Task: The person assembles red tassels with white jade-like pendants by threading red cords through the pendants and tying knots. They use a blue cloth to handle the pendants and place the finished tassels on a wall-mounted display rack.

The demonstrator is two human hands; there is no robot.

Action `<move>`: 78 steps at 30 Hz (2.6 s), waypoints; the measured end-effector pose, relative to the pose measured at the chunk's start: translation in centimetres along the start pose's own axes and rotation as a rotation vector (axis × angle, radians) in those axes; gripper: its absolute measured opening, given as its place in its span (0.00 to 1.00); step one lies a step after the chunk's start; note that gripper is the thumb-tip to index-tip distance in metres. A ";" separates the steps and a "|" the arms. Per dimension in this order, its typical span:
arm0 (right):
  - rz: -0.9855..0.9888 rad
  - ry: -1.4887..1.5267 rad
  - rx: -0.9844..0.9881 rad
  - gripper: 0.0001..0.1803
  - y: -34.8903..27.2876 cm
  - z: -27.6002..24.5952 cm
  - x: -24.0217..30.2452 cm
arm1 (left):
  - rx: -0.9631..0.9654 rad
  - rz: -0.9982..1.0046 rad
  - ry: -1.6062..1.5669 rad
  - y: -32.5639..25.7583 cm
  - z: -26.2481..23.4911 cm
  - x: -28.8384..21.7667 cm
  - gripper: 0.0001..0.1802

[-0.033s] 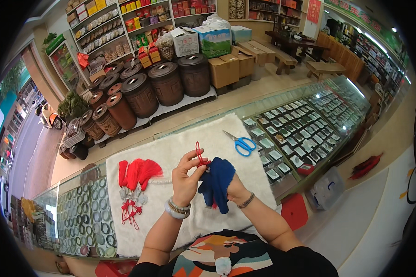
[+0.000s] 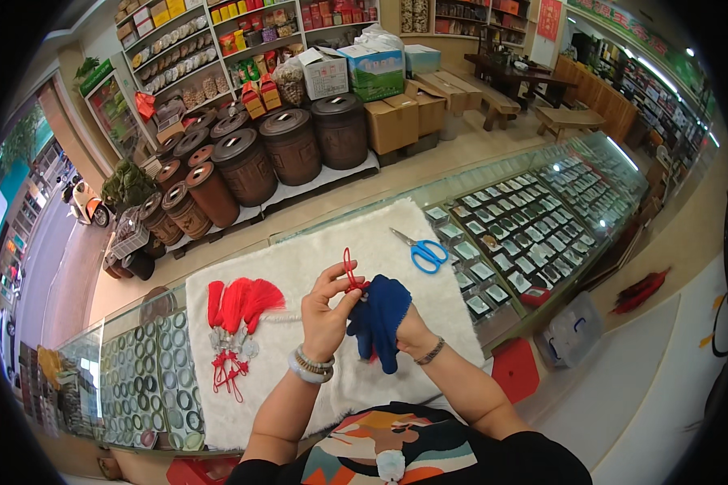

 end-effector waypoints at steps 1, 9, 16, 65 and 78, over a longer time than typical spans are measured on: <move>-0.016 -0.020 -0.033 0.09 0.0 0.0 0.0 | 0.001 0.020 -0.006 0.0 0.0 0.0 0.11; -0.102 -0.277 0.021 0.07 0.4 0.8 1.3 | -0.041 -0.061 -0.099 0.1 -0.4 0.6 0.10; -0.144 -0.230 0.042 0.12 -0.1 1.5 1.7 | -0.069 -0.122 -0.093 0.2 -0.7 0.4 0.09; 0.100 0.256 0.189 0.16 -0.9 -2.2 -2.8 | -0.010 -0.307 -0.451 -0.9 -0.3 1.8 0.12; 0.127 -0.069 0.189 0.13 0.0 -0.6 -2.8 | 0.008 -0.263 -0.442 -0.9 -0.3 2.1 0.11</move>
Point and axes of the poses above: each hand's wrist, its own y-axis towards the middle knuckle, its own z-axis out of the palm, x = y × z, the point moved 5 cm from there along y, towards the middle knuckle, and after that the axes turned 6 degrees about z, right-handed, at the moved point
